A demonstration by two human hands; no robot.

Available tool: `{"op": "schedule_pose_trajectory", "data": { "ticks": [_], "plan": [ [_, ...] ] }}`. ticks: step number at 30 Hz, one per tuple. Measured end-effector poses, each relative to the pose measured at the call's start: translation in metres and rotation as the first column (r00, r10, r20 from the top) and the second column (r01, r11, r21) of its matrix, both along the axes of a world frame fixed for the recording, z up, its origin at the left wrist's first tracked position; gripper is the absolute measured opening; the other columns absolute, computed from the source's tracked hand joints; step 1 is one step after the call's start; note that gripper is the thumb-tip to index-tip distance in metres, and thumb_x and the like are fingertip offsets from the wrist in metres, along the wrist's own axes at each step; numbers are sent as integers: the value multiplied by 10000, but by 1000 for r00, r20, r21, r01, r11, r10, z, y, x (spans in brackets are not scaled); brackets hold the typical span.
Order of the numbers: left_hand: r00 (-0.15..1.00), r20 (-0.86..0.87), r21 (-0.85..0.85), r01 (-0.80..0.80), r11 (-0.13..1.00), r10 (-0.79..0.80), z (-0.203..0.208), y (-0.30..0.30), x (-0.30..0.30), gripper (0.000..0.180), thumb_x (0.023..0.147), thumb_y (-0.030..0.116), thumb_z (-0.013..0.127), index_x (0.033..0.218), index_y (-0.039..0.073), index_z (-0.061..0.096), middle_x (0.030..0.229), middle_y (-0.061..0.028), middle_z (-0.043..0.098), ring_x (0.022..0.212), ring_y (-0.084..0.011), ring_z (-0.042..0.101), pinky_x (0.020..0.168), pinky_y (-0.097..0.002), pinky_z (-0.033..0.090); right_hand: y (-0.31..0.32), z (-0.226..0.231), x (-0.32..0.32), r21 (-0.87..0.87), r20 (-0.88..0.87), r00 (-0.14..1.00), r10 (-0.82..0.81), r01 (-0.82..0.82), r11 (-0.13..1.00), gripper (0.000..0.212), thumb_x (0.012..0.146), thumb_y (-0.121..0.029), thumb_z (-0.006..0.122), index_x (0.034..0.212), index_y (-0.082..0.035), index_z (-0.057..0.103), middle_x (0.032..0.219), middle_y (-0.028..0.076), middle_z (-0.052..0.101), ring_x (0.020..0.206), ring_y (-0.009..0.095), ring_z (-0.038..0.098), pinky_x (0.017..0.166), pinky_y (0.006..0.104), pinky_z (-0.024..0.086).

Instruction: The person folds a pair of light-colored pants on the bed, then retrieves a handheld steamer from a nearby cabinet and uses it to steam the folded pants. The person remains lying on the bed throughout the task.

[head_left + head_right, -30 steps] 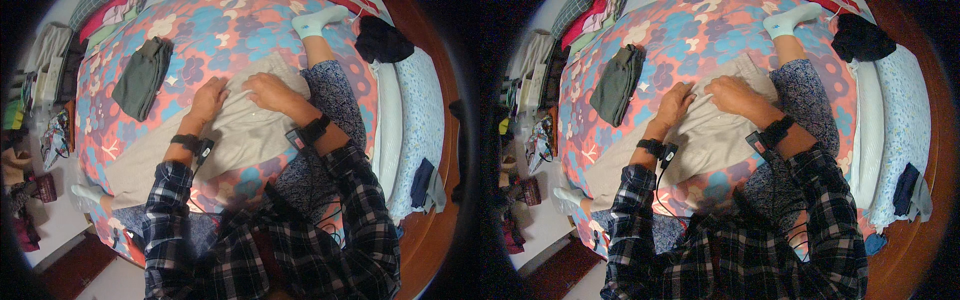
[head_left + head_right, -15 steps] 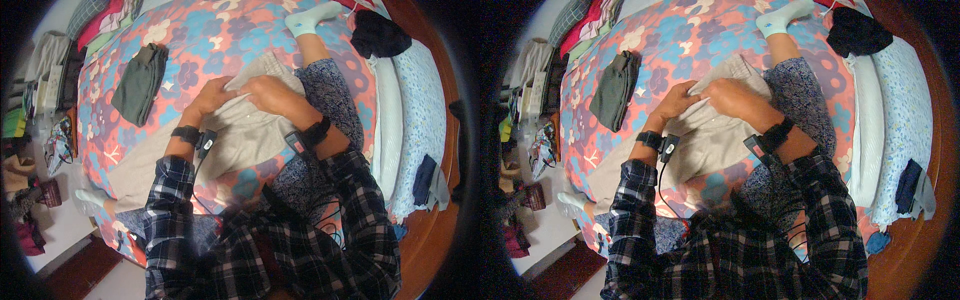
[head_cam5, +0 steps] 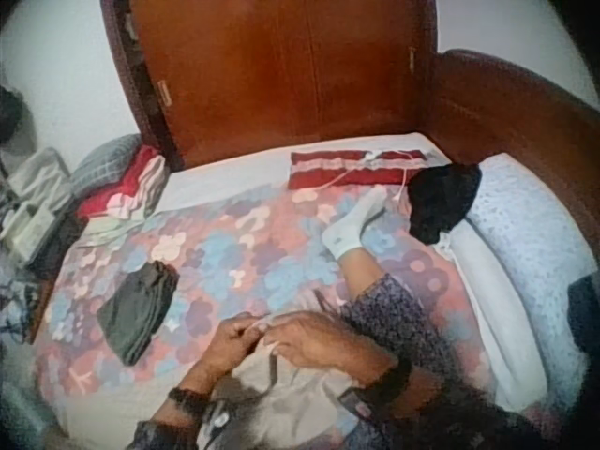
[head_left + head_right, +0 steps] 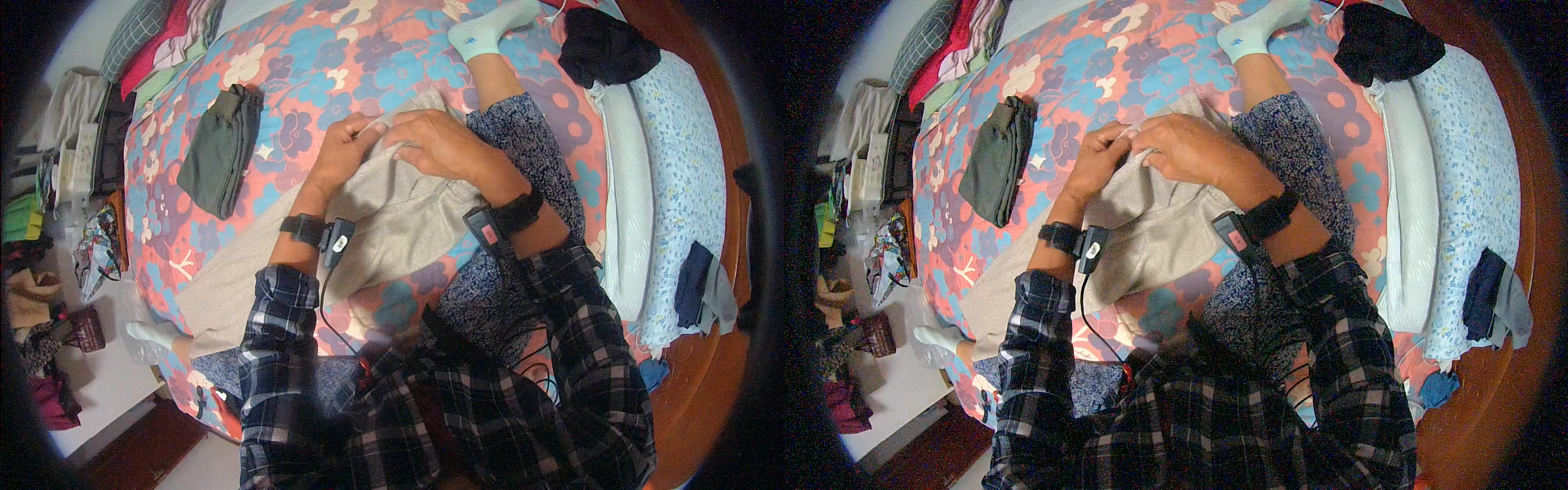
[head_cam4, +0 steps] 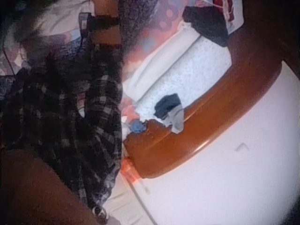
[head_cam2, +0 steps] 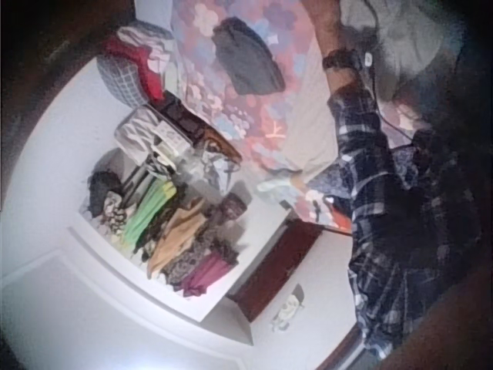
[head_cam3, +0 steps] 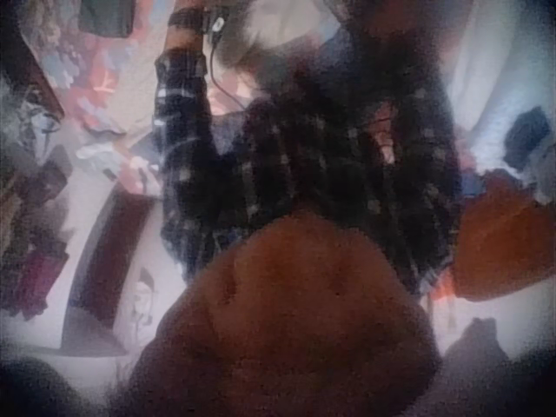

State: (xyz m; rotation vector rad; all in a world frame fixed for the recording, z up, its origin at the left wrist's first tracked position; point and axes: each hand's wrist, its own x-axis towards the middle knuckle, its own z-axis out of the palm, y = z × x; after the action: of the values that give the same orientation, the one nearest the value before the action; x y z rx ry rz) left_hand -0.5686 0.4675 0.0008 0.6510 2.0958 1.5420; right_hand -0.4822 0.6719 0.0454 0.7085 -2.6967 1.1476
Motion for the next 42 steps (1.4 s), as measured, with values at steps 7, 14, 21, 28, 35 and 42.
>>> {"op": "schedule_pose_trajectory", "data": {
  "ticks": [7,14,21,28,35,42],
  "plan": [
    [966,255,60,26,998,-40,17,-3,4,215,1007,242,603,993,59,715,835,107,562,736,-21,455,655,-215,396,-8,2,0,-3,-169,963,-211,213,977,166,798,-92,686,960,-62,703,953,124,640,954,339,642,805,452,529],
    [989,133,20,68,997,-70,39,1,12,220,994,243,628,1054,46,704,893,87,585,797,-38,484,713,-234,428,-9,0,-2,-12,-123,940,-319,320,947,205,793,-125,703,990,-66,697,928,166,697,879,372,673,775,473,537],
    [924,-360,-112,96,989,-130,44,3,23,240,901,145,702,1085,-5,670,942,-76,615,815,-176,554,745,-306,453,-3,-5,-8,39,-86,934,-347,351,935,244,799,-207,727,963,-29,701,922,185,711,874,371,684,779,440,545],
    [988,-137,-150,44,988,-64,40,-1,33,221,946,173,634,1064,-13,643,906,-84,608,809,-169,541,748,-313,452,82,4,-10,59,210,745,-633,636,769,282,868,-228,689,1070,-31,679,1063,193,694,979,335,679,843,437,528],
    [989,-102,-53,102,993,-107,44,0,38,224,955,200,661,1089,21,657,953,12,650,884,-88,563,821,-258,464,75,-35,-20,70,472,793,-385,401,913,476,915,-214,625,1338,-7,559,1221,201,659,1108,309,640,938,394,506],
    [999,-26,-52,41,998,-43,46,6,38,240,898,120,724,1112,15,695,916,1,691,841,-80,594,787,-248,482,68,-25,-22,-481,704,707,66,407,776,419,924,-84,547,1338,-21,563,1060,73,666,781,88,595,643,231,489]
  ]
}}
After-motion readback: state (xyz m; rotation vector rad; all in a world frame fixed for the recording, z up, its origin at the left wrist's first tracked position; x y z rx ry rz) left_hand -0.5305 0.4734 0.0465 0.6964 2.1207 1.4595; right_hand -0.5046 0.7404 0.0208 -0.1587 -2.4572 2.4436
